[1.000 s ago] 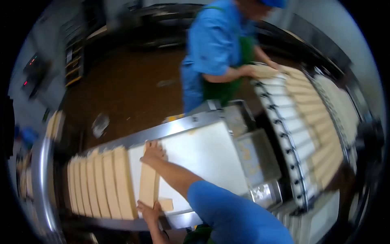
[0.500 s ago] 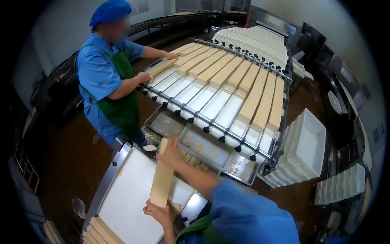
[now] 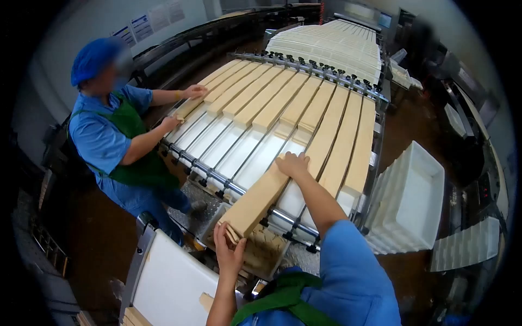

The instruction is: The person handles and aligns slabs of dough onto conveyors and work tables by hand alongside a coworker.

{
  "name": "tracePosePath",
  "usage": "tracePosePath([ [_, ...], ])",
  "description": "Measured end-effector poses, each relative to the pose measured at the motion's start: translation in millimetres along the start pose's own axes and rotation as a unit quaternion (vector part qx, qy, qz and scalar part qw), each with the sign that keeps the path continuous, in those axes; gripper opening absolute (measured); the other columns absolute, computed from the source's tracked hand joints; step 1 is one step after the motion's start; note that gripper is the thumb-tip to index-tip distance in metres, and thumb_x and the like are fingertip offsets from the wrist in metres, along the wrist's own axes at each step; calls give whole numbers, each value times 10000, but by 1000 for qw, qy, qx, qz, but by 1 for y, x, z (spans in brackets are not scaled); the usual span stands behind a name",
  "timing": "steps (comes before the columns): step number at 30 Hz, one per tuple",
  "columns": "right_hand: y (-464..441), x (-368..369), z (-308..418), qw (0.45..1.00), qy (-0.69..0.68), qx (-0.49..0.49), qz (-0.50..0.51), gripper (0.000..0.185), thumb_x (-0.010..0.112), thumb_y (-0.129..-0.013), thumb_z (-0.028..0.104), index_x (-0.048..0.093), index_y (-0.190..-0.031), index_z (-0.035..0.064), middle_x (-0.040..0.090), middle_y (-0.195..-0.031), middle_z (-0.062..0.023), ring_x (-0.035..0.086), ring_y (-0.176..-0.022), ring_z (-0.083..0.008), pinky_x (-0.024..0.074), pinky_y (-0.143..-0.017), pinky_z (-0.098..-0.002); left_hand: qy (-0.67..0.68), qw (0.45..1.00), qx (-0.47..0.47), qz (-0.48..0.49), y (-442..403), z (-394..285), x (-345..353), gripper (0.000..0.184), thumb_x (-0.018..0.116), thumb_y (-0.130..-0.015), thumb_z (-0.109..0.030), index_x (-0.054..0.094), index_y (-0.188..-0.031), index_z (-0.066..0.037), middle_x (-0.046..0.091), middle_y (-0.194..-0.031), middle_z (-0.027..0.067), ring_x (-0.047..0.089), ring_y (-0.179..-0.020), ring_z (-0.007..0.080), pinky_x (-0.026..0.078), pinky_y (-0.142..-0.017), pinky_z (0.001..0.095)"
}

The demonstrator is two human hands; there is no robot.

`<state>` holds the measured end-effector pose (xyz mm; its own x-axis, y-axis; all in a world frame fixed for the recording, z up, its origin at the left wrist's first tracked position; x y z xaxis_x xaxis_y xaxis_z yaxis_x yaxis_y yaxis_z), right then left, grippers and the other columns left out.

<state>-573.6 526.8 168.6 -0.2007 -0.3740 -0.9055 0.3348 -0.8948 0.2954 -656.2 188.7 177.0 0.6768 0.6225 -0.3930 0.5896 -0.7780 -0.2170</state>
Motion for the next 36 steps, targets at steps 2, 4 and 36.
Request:
tracePosePath([
  [2,-33,-2,-12,999,17,-11,-29,645,350,-877,489,528,-1273,13,514,-1335,-166,313,-1305,-405,174,-1060,-546,5,1000,-10,15,-14,-1,11,634,676,-813,-23,364,-1365,-28,259,-1449,232,372,-1313,320,361,-1046,375],
  [4,-55,-9,-16,998,36,-13,-57,623,304,-896,453,529,-1279,17,536,-1304,-184,332,-1303,-378,186,-1070,-510,24,999,-20,14,-26,4,24,572,647,-832,-74,399,-1346,-48,282,-1443,254,407,-1278,372,396,-1002,368],
  [36,-119,31,-52,906,75,-228,-349,597,637,-838,353,461,-1301,20,521,-1253,-191,451,-1193,-350,349,-997,-494,-173,939,-111,-277,-6,37,49,464,566,-818,26,503,-1263,-89,424,-1247,176,471,-1146,311,449,-900,321],
])
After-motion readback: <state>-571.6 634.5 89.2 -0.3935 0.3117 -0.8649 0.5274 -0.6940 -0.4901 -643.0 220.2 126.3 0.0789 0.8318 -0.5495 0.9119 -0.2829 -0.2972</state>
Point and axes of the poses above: each hand's wrist, its own y-axis away from the middle knuckle, its own x-axis out of the palm, z = x × y, the point moved 1 cm from there along -y, towards the middle knuckle
